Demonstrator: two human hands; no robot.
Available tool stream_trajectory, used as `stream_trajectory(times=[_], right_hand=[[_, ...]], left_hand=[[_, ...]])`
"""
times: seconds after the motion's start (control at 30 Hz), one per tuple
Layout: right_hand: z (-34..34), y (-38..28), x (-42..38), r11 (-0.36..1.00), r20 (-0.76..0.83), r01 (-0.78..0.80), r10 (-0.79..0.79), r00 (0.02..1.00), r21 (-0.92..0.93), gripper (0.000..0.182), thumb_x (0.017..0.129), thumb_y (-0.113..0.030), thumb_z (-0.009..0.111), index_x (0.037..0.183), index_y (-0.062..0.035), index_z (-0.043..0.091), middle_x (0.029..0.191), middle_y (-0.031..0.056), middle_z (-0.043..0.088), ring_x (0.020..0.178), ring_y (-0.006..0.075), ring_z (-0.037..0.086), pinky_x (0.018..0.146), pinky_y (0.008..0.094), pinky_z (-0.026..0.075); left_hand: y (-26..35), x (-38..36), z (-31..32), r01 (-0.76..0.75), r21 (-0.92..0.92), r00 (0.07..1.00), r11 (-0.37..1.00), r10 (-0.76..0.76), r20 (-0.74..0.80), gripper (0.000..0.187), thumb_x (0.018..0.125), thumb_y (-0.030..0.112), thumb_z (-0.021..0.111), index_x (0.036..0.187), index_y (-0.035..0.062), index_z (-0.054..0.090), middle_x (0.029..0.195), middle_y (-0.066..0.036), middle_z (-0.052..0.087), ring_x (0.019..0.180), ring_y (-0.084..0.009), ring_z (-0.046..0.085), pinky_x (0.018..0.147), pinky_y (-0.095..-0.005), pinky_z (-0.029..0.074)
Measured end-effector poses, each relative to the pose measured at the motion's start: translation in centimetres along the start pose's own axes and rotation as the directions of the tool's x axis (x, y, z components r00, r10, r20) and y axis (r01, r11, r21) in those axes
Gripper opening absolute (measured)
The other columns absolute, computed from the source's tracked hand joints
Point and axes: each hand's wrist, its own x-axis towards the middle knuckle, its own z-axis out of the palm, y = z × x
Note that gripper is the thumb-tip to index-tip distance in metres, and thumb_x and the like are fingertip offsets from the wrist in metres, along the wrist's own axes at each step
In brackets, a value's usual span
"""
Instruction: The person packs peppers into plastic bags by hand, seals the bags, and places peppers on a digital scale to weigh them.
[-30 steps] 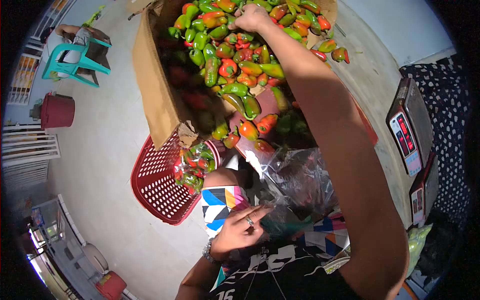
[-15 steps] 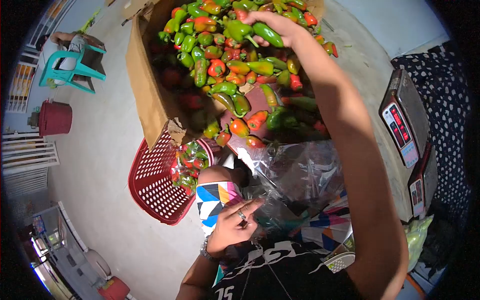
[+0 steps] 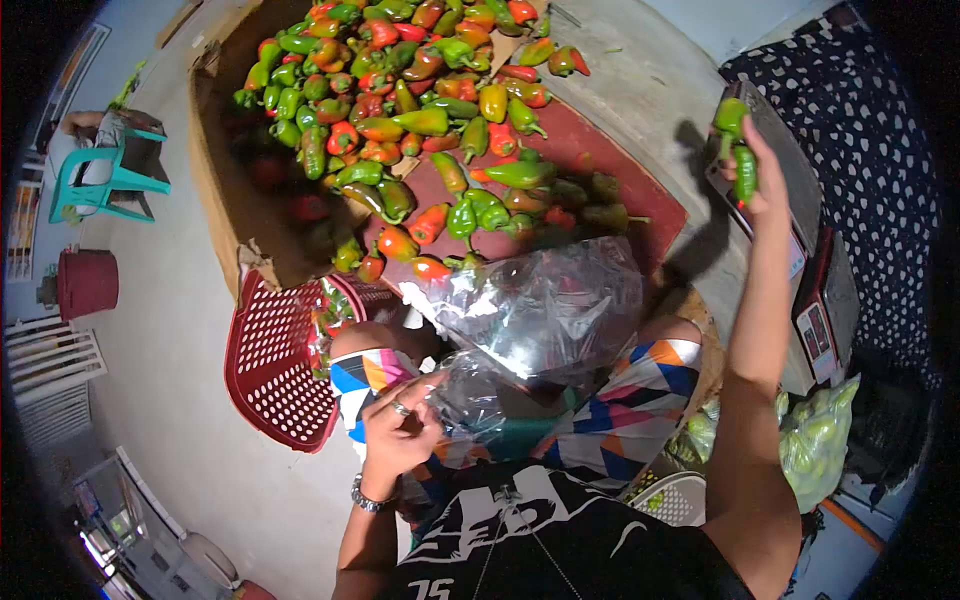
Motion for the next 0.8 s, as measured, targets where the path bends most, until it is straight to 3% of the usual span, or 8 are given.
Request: stream_trajectory(times=[0.1,0.17,0.27,0.37,0.4,0.6,0.7,0.8], right_hand=[[-10.9,-5.1,1.7,0.915,-0.321,-0.053,-0.085,0.943,-0.400,0.048,0.088,-0.050,0.079,0.104,-0.0061,0.070,0.081,0.0027,0.066,0.061,0.0110,0.061,0.053,0.0235,0.049],[-16.5,-6.5,2.9,0.654,-0.446,-0.092,-0.399,0.801,-0.751,0.055,0.080,-0.050,0.084,0.105,-0.0022,0.072,0.089,0.0060,0.070,0.069,0.0177,0.065,0.064,0.0297,0.054],[-29.3,-7.0,8.8,0.310,-0.437,-0.374,-0.165,0.884,-0.874,0.067,0.071,-0.049,0.089,0.111,0.0014,0.073,0.107,0.0154,0.075,0.093,0.0294,0.072,0.083,0.0385,0.057],[-23.7,-7.6,7.2,-0.004,-0.542,-0.577,-0.340,0.769,-0.817,0.077,0.065,-0.053,0.092,0.115,0.0014,0.073,0.118,0.0230,0.073,0.115,0.0351,0.069,0.095,0.0414,0.055],[-21.3,-8.2,6.6,0.008,-0.575,-0.596,-0.271,0.772,-0.803,0.085,0.063,-0.057,0.093,0.121,0.0008,0.070,0.132,0.0262,0.067,0.128,0.0380,0.063,0.102,0.0456,0.052],[-16.1,-8.3,6.3,-0.079,-0.575,-0.619,-0.291,0.764,-0.782,0.096,0.066,-0.059,0.091,0.135,0.0002,0.060,0.144,0.0235,0.059,0.134,0.0344,0.058,0.108,0.0453,0.048],[-14.6,-8.6,6.1,-0.148,-0.530,-0.568,-0.228,0.816,-0.810,0.097,0.067,-0.059,0.090,0.136,0.0019,0.059,0.142,0.0249,0.060,0.134,0.0352,0.058,0.107,0.0447,0.048],[-17.2,-7.4,7.0,-0.051,-0.473,-0.524,-0.363,0.803,-0.850,0.090,0.068,-0.064,0.088,0.120,0.0071,0.067,0.131,0.0258,0.067,0.127,0.0368,0.062,0.102,0.0467,0.049]], left_hand=[[0.1,0.2,0.1,-0.031,0.001,1.000,1.000,0.031,-0.004,0.048,0.078,-0.014,0.055,0.123,-0.0014,0.069,0.114,-0.018,0.076,0.104,-0.0257,0.074,0.091,-0.0329,0.055],[-0.4,0.7,0.6,-0.122,0.005,0.990,0.993,0.122,-0.064,0.054,0.073,-0.015,0.058,0.122,0.0011,0.071,0.114,-0.014,0.076,0.099,-0.0209,0.074,0.083,-0.0271,0.055],[-0.4,1.0,1.1,-0.083,-0.033,0.995,0.996,0.081,-0.066,0.052,0.077,-0.016,0.057,0.124,0.0009,0.070,0.113,-0.015,0.076,0.097,-0.0196,0.073,0.083,-0.0273,0.055],[0.5,1.7,1.2,-0.027,0.042,1.000,0.999,0.028,-0.012,0.053,0.077,-0.016,0.057,0.126,0.0012,0.070,0.112,-0.014,0.076,0.095,-0.0169,0.071,0.081,-0.0258,0.054],[0.6,2.0,1.5,-0.054,0.019,0.998,0.998,0.055,-0.023,0.052,0.077,-0.016,0.058,0.125,0.0011,0.071,0.112,-0.014,0.076,0.091,-0.0144,0.069,0.078,-0.0241,0.052],[0.7,2.4,2.0,-0.023,-0.001,0.999,1.000,0.023,-0.027,0.052,0.077,-0.015,0.057,0.123,0.0020,0.072,0.109,-0.013,0.077,0.086,-0.0129,0.069,0.074,-0.0234,0.052],[0.6,2.3,1.8,-0.013,0.011,1.000,1.000,0.013,-0.026,0.052,0.077,-0.015,0.058,0.123,0.0027,0.073,0.109,-0.012,0.077,0.085,-0.0127,0.069,0.074,-0.0234,0.052],[0.5,2.1,1.7,0.023,-0.020,1.000,1.000,-0.023,-0.020,0.051,0.077,-0.014,0.058,0.123,0.0029,0.073,0.109,-0.012,0.077,0.084,-0.0125,0.068,0.073,-0.0237,0.052]])
